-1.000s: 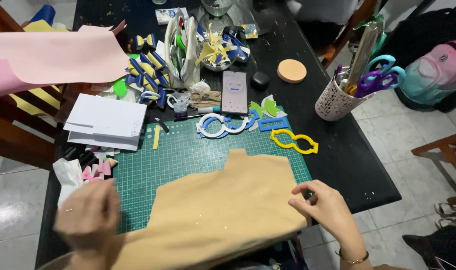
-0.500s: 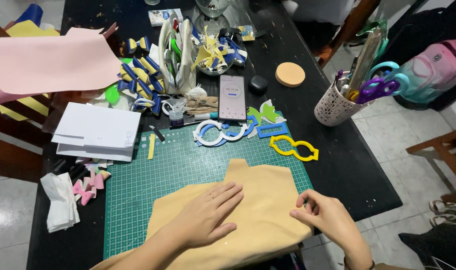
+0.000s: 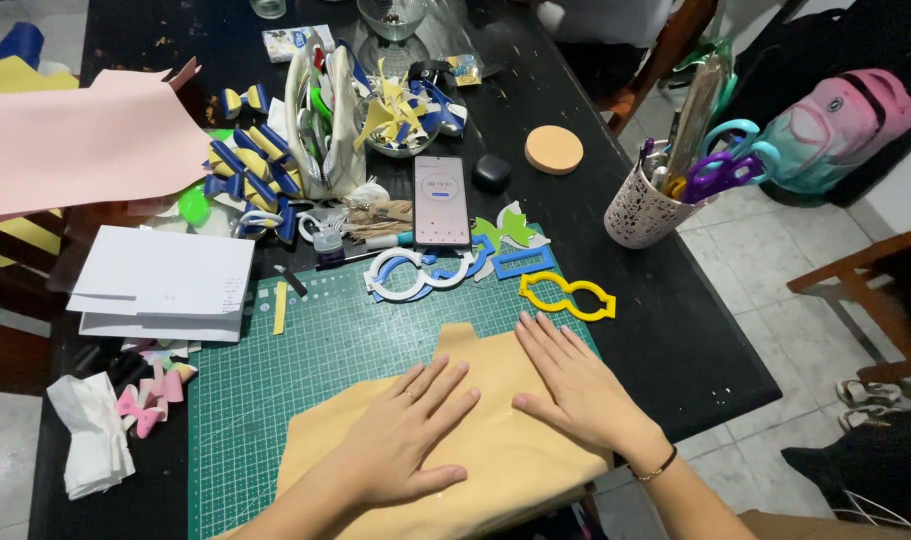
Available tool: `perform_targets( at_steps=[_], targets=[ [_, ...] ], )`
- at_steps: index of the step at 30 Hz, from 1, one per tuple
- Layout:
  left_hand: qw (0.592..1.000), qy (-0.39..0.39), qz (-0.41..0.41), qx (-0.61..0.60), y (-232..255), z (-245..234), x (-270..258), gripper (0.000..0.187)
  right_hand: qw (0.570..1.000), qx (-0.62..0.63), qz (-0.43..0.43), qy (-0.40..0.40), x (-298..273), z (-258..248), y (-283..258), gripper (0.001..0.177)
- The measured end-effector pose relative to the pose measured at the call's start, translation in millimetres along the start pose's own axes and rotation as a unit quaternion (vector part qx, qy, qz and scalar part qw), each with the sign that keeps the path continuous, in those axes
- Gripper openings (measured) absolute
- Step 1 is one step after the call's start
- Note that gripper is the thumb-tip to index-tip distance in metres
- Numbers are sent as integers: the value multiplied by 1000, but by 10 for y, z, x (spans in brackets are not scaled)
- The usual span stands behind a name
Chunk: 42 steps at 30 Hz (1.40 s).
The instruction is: Tracing a plastic template onto a piece of material using a pen on a cutting mat
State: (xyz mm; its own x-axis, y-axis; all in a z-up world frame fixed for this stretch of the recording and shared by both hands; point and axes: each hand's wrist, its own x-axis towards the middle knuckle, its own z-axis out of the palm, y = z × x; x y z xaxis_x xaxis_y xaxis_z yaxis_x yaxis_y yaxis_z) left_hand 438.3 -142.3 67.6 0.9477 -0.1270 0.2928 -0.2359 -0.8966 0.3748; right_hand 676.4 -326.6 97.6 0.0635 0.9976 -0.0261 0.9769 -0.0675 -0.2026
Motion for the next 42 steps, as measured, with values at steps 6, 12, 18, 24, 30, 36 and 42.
perform_targets(
  at_steps=[6,12,18,24,30,36,42],
  targets=[
    [994,66,-87,18,-20,-8,347,63,999,-10,38,22,1,58,-2,86],
    [983,123,-74,-111,-81,-68,517,50,998,-43,31,45,-5,102,18,87],
    [988,156,-14,-10,-14,-124,556,29,995,-71,19,61,-11,147,43,87],
    [978,204,12,37,12,-151,522,10,999,-43,26,14,16,85,54,88],
    [962,149,-190,128,-128,127,510,59,997,-74,16,15,28,158,112,92],
    [981,175,-78,-23,-185,81,536,42,994,-108,1,32,33,203,149,93],
    [972,135,-137,134,-195,176,511,64,994,-110,10,18,50,183,150,96]
  ],
)
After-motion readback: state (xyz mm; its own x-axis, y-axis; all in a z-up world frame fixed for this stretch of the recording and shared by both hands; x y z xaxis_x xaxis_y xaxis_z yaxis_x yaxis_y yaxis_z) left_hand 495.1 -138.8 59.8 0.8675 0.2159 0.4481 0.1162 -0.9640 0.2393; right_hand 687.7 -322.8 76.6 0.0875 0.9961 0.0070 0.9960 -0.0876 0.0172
